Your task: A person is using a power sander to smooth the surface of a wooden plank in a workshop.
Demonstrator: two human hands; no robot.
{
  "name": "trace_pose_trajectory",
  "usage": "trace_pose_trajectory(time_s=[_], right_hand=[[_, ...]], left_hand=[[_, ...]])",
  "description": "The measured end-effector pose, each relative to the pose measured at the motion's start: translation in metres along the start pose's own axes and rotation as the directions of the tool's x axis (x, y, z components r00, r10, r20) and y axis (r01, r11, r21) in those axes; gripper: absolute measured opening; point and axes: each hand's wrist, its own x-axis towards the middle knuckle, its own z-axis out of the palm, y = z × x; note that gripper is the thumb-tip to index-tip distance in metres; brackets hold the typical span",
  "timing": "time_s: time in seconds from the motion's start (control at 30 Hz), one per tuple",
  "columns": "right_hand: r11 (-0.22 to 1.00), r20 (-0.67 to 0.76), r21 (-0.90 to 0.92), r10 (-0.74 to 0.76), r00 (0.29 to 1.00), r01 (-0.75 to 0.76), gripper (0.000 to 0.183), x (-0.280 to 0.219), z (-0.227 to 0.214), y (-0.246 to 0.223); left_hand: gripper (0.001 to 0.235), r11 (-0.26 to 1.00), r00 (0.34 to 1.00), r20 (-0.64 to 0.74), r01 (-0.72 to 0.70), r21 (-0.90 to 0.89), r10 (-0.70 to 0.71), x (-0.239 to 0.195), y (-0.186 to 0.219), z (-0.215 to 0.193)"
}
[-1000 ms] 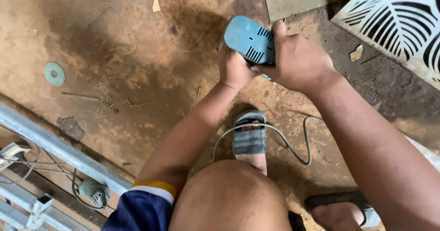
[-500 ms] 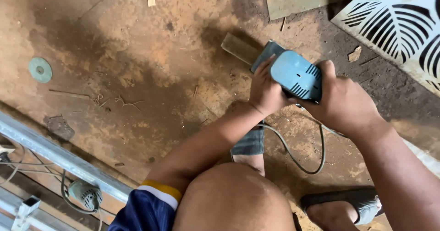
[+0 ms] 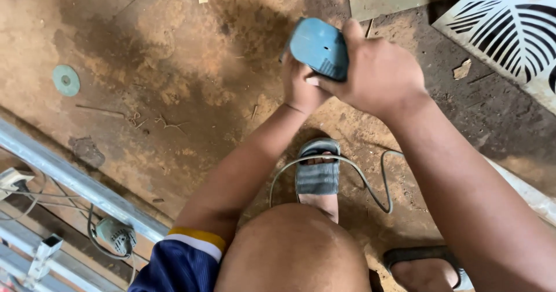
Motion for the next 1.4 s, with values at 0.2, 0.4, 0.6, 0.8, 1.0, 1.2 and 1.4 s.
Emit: trace_pose_trajectory(time_s=[0.2,0.4,0.6,0.8,1.0,1.2,1.4], right_hand=[[0.999,0.011,0.046,0.026,1.000,-0.026,0.069,0.005,-0.003,0.006],[0.993,-0.058,0.119,0.024,0.998,-0.016,0.057,-0.039,0.022,0.031],[0.987,-0.046,-0.046,0.149,0.988,-0.151,0.080,-0.057,0.052,0.036],[0.985,0.089,-0.024,0.172,0.981,-0.170,0.080,-0.026,0.023,0.004],[0.992,0.083,0.008,0.124,0.989,-0.125,0.076,0.000,0.007,-0.017],[0.985,0.095,0.054,0.157,0.983,-0.163,0.073,-0.019,0.012,-0.005],[0.955,0.166,0.025,0.289,0.943,-0.297,0.081,-0.056,0.034,0.030]], left_hand=[[0.059,0.997,1.000,0.004,-0.003,0.075,0.003,0.003,-0.003,0.002],[0.036,0.641,0.903,0.235,0.423,-0.640,-0.361,-0.011,0.060,0.007],[0.061,0.993,0.986,0.135,-0.093,-0.073,0.102,-0.066,0.031,0.021],[0.041,0.971,0.965,-0.125,-0.237,-0.026,0.232,-0.010,0.022,-0.008],[0.036,0.972,0.960,-0.157,-0.236,0.003,0.234,0.025,0.019,-0.034],[0.023,0.969,0.971,-0.112,-0.221,-0.106,0.209,0.011,0.016,-0.007],[0.026,0.955,0.979,-0.055,-0.203,-0.216,0.195,0.004,0.080,-0.014]])
